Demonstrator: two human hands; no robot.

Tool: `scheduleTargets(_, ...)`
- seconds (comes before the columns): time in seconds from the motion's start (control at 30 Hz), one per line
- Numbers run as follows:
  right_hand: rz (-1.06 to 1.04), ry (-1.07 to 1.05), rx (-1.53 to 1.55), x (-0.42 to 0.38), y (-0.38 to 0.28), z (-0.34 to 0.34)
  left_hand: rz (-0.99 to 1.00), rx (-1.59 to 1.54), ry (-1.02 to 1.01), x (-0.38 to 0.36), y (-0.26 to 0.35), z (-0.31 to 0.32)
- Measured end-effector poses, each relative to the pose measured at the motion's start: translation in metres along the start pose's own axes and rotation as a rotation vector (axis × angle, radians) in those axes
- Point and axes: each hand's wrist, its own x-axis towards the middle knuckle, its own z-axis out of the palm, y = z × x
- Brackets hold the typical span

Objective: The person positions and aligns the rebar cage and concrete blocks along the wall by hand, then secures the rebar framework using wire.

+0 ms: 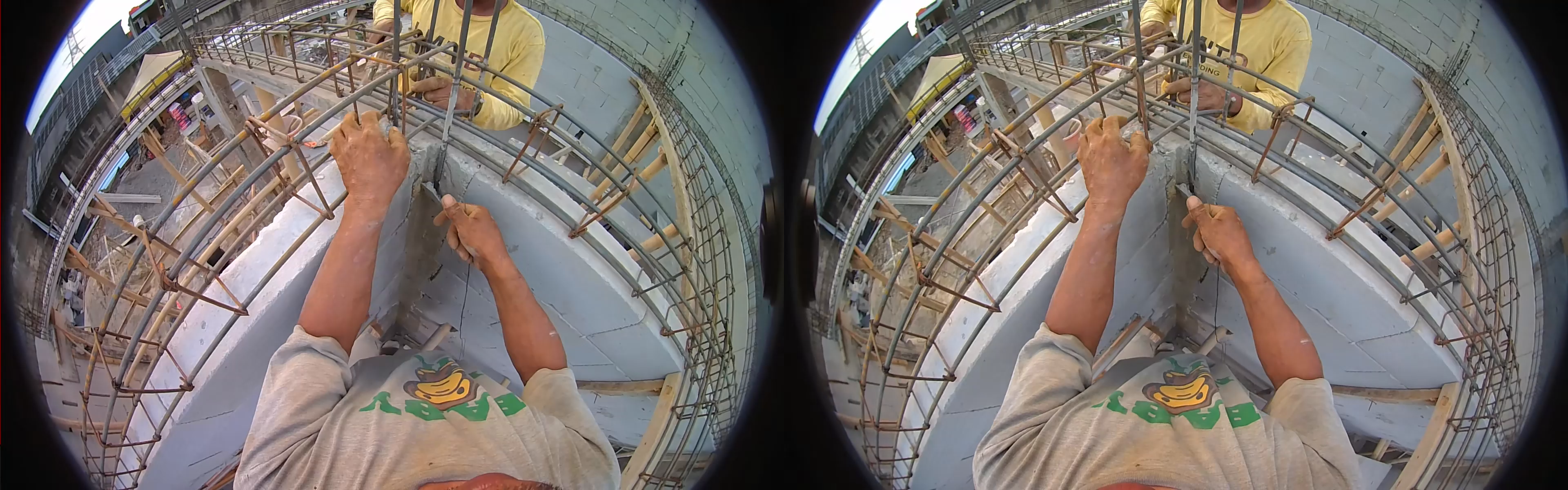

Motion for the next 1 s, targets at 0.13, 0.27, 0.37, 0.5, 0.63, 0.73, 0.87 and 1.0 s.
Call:
scheduleTargets(0.13, 0.024, 0.01, -0.022, 0.0, -0.011, 0.004, -0.082, -0.174, -0.152, 0.003, 0.005, -0.01)
scheduleTargets(0.27, 0.003, -0.009, -0.025, 0.007, -0.009, 0.009, -0.152, -0.215, -0.333, 0.007, 0.007, -0.015)
scheduleTargets(0.37, -0.031, -0.029, -0.004, 0.014, 0.001, 0.009, -0.117, -0.213, -0.306, 0.003, 0.006, -0.013)
scheduleTargets(0.5, -0.018, -0.024, 0.061, 0.013, -0.003, 0.007, 0.065, -0.306, 0.026, -0.012, 0.013, -0.01)
scheduleTargets(0.63, 0.006, 0.009, 0.094, 0.009, -0.013, 0.006, 0.14, -0.455, 0.193, -0.039, 0.028, -0.028)
scheduleTargets(0.73, -0.013, 0.025, 0.092, 0.012, -0.01, 0.007, -0.059, -0.598, -0.195, -0.064, 0.035, -0.038)
scheduleTargets(0.87, -0.05, -0.01, 0.014, 0.019, -0.003, 0.013, -0.15, -0.668, -0.32, -0.066, 0.033, -0.02)
scheduleTargets(1.0, -0.171, 0.117, -0.067, 0.002, -0.013, 0.019, -0.237, -0.658, -0.38, -0.056, 0.027, -0.001)
